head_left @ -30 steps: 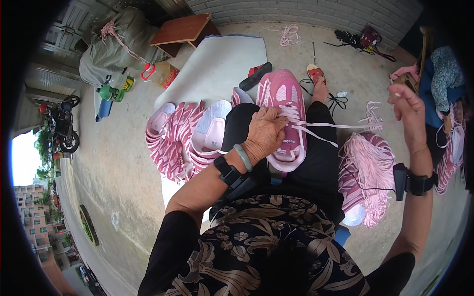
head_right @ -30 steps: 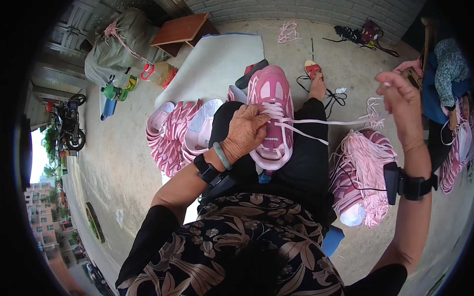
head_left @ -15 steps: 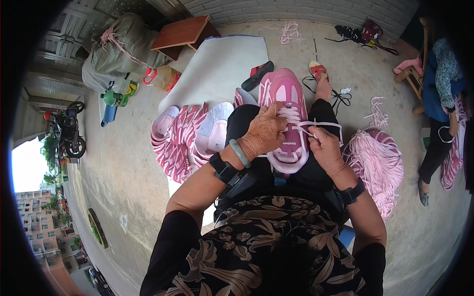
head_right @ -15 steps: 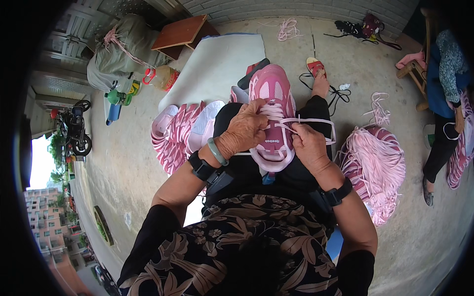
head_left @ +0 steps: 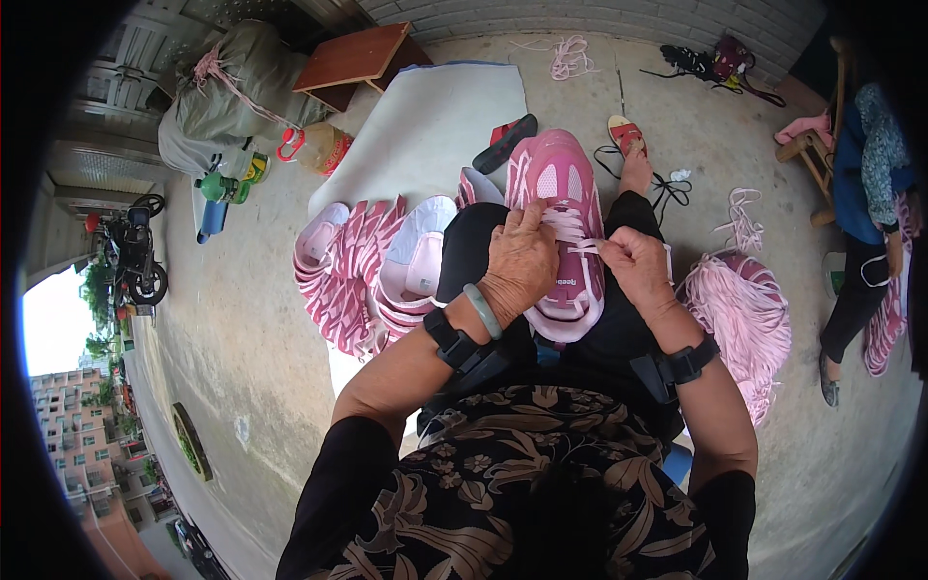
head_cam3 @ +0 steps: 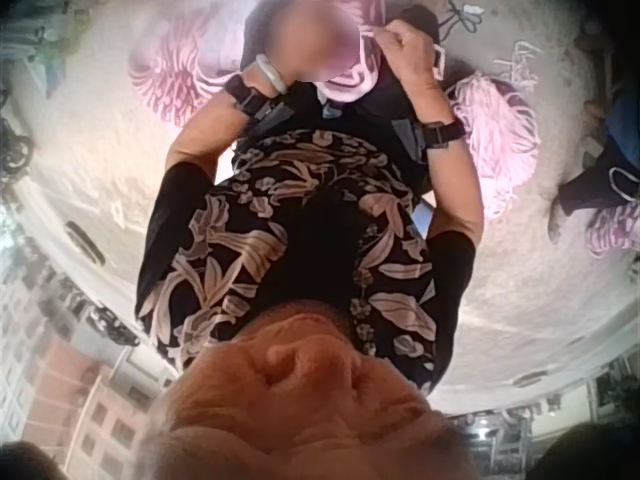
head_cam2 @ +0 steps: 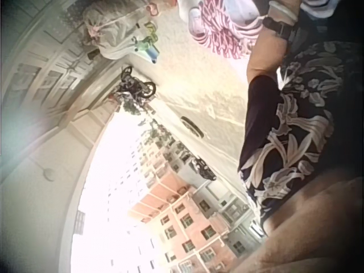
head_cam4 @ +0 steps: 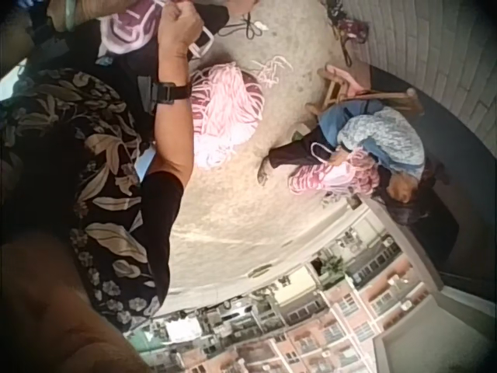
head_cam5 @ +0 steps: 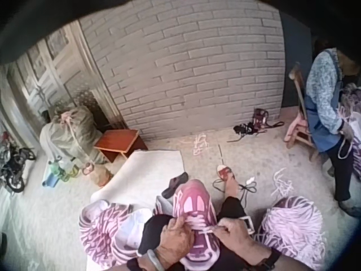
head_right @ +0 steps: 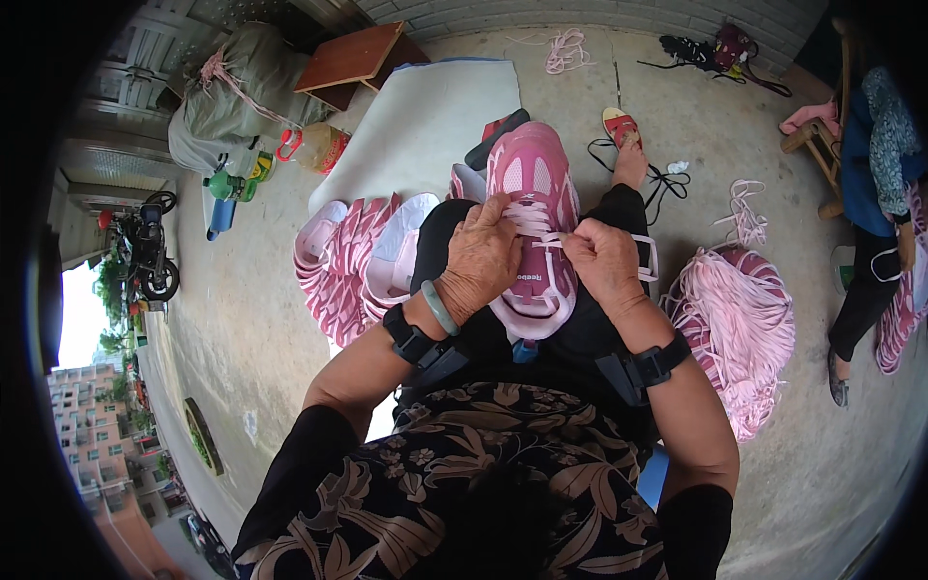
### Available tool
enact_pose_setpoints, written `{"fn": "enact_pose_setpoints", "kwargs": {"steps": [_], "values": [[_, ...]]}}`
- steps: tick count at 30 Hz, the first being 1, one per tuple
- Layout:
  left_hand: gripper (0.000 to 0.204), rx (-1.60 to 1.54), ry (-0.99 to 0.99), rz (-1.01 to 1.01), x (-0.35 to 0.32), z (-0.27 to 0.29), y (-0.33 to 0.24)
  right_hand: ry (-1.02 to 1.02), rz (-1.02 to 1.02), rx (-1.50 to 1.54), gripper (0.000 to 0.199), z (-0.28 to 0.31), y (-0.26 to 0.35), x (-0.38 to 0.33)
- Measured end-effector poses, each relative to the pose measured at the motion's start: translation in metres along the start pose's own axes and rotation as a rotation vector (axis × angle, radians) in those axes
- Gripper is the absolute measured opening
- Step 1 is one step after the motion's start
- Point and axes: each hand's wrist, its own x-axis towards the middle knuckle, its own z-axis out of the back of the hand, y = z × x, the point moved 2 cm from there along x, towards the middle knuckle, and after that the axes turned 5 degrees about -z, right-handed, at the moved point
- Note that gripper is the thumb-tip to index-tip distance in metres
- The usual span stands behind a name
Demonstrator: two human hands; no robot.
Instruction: The person threads pink shoelaces through the eyelets of a pink Reebok sneaker, pulling the laces tight and arranging them. They handle multiple pink sneakers and bundles of pink laces on the floor, repeating the lacing process on different shoes.
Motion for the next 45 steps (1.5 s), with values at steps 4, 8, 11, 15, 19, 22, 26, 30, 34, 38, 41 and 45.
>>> {"fn": "enact_pose_setpoints", "kwargs": {"steps": [4,8,11,15,19,22,26,30,34,38,41,45], "values": [[0.021,0.131,-0.058,0.019,-0.001,-0.013,-0.004,-0.025,-0.113,0.122,0.021,0.009,-0.004,-0.001],[0.026,0.042,-0.133,-0.006,-0.001,-0.021,-0.003,0.001,-0.221,0.090,0.018,0.048,-0.034,-0.002],[0.020,-0.220,-0.182,0.035,-0.004,-0.006,0.002,-0.148,0.231,-0.510,0.015,0.051,0.002,-0.010],[0.021,-0.438,-0.300,0.021,-0.014,0.003,0.010,-0.209,0.239,-0.483,0.021,0.053,0.025,-0.006],[0.024,-0.387,-0.235,-0.057,-0.020,0.015,0.007,-0.046,0.233,-0.323,0.029,0.011,0.052,-0.020],[0.027,-0.256,-0.234,-0.120,-0.022,0.011,0.004,-0.098,0.489,-0.371,0.021,-0.010,0.057,-0.022],[0.024,-0.210,-0.184,-0.084,-0.028,-0.001,0.001,-0.034,0.575,-0.535,0.014,-0.021,0.054,-0.024],[0.020,-0.263,-0.159,-0.002,-0.024,-0.008,0.009,-0.015,0.616,-0.568,0.015,-0.017,0.037,-0.014],[0.019,-0.341,-0.156,0.047,-0.028,-0.014,0.013,0.014,0.611,-0.551,0.015,-0.013,0.037,-0.014],[0.022,-0.326,-0.143,0.058,-0.026,-0.011,0.007,0.032,0.564,-0.617,0.016,-0.014,0.039,-0.018],[0.024,-0.340,-0.115,0.070,-0.027,-0.005,0.006,0.051,0.571,-0.670,0.017,-0.018,0.039,-0.022],[0.025,-0.300,-0.141,0.015,-0.026,-0.005,0.008,0.097,0.550,-0.776,0.017,-0.023,0.038,-0.022]]}}
